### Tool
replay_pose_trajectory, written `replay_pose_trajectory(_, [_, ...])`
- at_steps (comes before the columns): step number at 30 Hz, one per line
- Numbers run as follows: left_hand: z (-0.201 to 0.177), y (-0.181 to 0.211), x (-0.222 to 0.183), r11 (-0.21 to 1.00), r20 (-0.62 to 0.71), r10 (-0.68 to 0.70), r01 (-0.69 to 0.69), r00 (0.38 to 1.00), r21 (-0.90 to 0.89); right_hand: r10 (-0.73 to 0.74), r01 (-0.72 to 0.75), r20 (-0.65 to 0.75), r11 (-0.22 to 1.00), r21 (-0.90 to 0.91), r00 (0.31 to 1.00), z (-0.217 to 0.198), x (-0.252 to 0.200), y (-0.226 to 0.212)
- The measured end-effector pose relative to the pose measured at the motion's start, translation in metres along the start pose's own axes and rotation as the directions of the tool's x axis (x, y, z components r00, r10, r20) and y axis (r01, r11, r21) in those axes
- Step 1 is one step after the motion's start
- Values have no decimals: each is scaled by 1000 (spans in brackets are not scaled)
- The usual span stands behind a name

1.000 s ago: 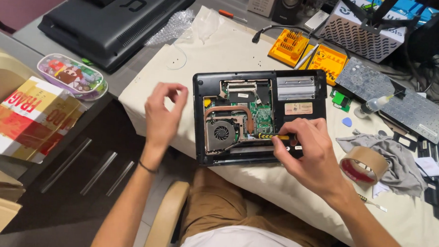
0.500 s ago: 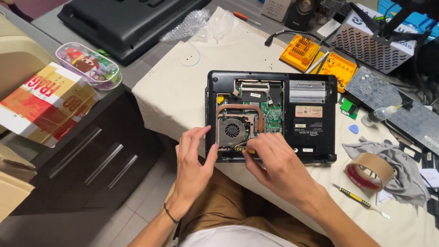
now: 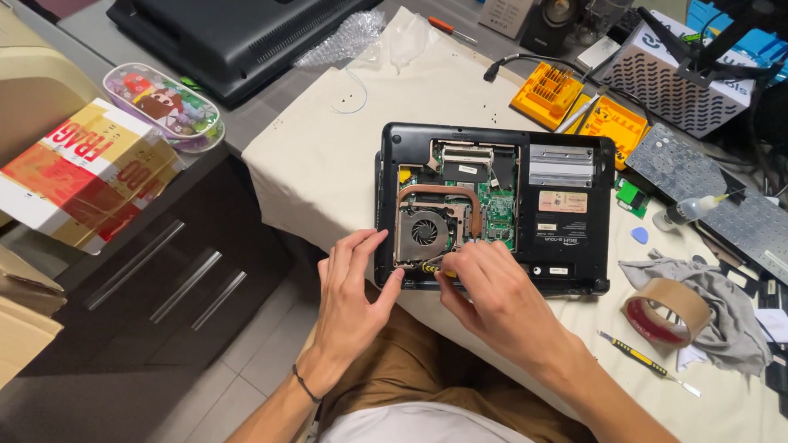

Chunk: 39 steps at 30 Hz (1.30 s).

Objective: Removing the cooling fan assembly from a laptop using a screwdriver.

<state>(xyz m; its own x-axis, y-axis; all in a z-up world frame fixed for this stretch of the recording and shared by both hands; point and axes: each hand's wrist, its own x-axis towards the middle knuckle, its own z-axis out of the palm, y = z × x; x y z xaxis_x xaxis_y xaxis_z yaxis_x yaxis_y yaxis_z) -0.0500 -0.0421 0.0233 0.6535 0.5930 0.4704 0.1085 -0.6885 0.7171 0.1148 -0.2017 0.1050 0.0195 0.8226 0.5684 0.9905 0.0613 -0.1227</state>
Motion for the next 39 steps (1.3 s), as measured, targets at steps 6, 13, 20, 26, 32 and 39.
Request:
replay_pose_trajectory(6, [0,0,0,1000,-4,14,-14,1000,16,-35,36,10,999,-12,999,1,2,-1])
replay_pose_trajectory(13, [-1,-2,1,1000,26,-1,1,1000,26,36,-33,-58,999,40,998,-5,-9,0])
replay_pose_trajectory(20, [2,-4,10,988,-13,115,-113,993,108,481,-399,-279,866,302,831,-23,-41,21])
replay_pose_trajectory(26, [0,-6,42,917,114,276,-297,954,265,574,-479,-272,807,344,772,-21,-61,25])
replay_pose_trajectory(32, [1,6,63,871,243,311,-377,919,313,640,-536,-239,754,381,731,-17,-79,27])
replay_pose_trajectory(39, [18,4,71,882,248,305,-371,920,290,667,-562,-199,724,399,718,-13,-87,27])
